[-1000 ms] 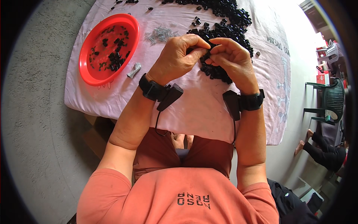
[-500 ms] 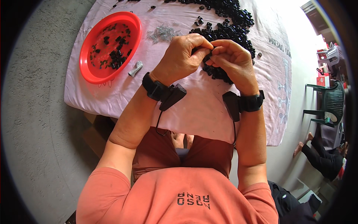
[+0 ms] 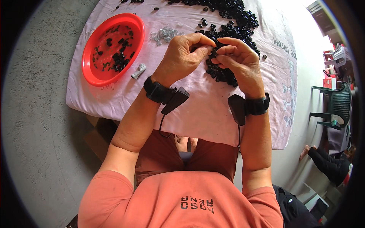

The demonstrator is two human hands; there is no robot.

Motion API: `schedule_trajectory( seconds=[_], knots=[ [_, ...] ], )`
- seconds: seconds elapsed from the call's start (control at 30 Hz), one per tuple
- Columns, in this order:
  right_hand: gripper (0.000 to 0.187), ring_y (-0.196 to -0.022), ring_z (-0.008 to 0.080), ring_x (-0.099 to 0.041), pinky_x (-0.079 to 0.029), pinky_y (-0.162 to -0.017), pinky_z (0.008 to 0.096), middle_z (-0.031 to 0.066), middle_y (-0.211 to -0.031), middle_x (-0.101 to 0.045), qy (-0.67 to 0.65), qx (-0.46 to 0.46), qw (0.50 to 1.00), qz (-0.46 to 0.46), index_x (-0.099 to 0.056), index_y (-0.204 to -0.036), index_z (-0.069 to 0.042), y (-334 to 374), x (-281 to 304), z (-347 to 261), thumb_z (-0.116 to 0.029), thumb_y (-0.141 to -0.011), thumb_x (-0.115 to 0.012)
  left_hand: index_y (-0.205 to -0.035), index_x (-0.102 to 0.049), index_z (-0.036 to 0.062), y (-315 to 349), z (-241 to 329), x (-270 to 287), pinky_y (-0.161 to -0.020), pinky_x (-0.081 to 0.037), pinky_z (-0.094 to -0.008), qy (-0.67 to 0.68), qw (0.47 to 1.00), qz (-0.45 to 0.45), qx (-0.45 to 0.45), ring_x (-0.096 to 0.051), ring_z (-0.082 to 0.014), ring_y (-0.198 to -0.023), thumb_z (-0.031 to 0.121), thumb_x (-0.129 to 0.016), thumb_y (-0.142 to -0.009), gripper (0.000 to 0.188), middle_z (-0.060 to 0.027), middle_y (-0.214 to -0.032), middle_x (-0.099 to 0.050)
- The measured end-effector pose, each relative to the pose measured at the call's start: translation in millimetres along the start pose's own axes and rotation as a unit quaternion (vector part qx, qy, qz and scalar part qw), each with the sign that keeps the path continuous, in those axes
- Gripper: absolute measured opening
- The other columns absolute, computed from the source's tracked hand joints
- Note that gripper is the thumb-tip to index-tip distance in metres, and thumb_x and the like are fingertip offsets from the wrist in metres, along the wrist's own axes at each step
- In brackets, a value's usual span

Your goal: Assembling small black plastic parts by inserting metal components.

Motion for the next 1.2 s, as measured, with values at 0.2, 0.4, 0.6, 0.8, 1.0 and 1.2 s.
schedule_trajectory(
  seconds=[0.2,0.4,0.6,0.8,1.0,1.2],
  knots=[
    [0.033,-0.085,0.0133,-0.070,-0.056,-0.074,0.0217,0.0055,-0.093,-0.068,-0.002,0.001,1.000,0.000,-0.063,-0.119,-0.001,-0.3,0.0,0.2,0.005,-0.087,-0.065,-0.101,-0.070,0.0007,-0.7,0.5,-0.5,-0.063,-0.043,-0.0179,0.002,1.000,0.007,-0.013,-0.053,-0.0024,-0.072,0.000,-0.063,-0.092,0.012,0.0020,-0.084,-0.066],
    [0.028,-0.084,0.0132,-0.070,-0.057,-0.074,0.0219,0.0057,-0.093,-0.068,0.006,0.006,1.000,0.001,-0.065,-0.116,0.000,0.1,0.6,0.9,0.005,-0.088,-0.065,-0.099,-0.071,0.0011,0.3,3.1,0.3,-0.062,-0.043,-0.0176,-0.003,1.000,0.013,-0.024,-0.052,-0.0017,-0.071,0.000,-0.064,-0.091,0.011,0.0028,-0.082,-0.065],
    [0.027,-0.084,0.0130,-0.070,-0.057,-0.075,0.0223,0.0059,-0.092,-0.068,0.005,0.003,1.000,-0.003,-0.065,-0.115,0.001,0.0,0.0,1.4,0.005,-0.088,-0.064,-0.100,-0.071,0.0012,0.4,3.2,-0.5,-0.061,-0.043,-0.0176,-0.007,1.000,0.013,-0.028,-0.052,-0.0014,-0.070,-0.001,-0.064,-0.091,0.011,0.0033,-0.081,-0.065],
    [0.027,-0.085,0.0127,-0.069,-0.058,-0.077,0.0234,0.0063,-0.093,-0.068,-0.012,0.019,1.000,-0.007,-0.065,-0.115,0.002,-0.5,-0.7,2.4,0.006,-0.088,-0.064,-0.100,-0.072,0.0005,0.6,3.9,-0.6,-0.064,-0.046,-0.0179,-0.019,0.999,0.016,-0.035,-0.056,-0.0025,-0.073,-0.001,-0.065,-0.091,0.012,0.0009,-0.083,-0.068],
    [0.026,-0.086,0.0137,-0.069,-0.059,-0.078,0.0247,0.0076,-0.095,-0.068,-0.029,0.025,0.999,0.009,-0.065,-0.114,0.003,-2.8,0.3,7.0,0.006,-0.088,-0.065,-0.101,-0.071,-0.0010,0.7,6.4,-4.9,-0.072,-0.052,-0.0204,-0.015,0.999,0.027,-0.041,-0.062,-0.0053,-0.080,-0.002,-0.065,-0.090,0.013,-0.0028,-0.087,-0.071],
    [0.028,-0.086,0.0140,-0.069,-0.059,-0.078,0.0249,0.0084,-0.096,-0.068,-0.038,0.016,0.999,0.012,-0.064,-0.115,0.003,-3.5,2.0,8.1,0.004,-0.088,-0.066,-0.108,-0.069,-0.0008,0.4,0.5,-5.0,-0.074,-0.053,-0.0208,-0.011,0.999,0.008,-0.049,-0.063,-0.0064,-0.081,-0.002,-0.065,-0.090,0.018,-0.0039,-0.093,-0.071]
  ],
)
Point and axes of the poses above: each hand's wrist, its own y-axis away from the middle knuckle, its own x-axis out of the back of the hand, z = x × y, the point moved 6 cm from there along -y, towards the middle knuckle
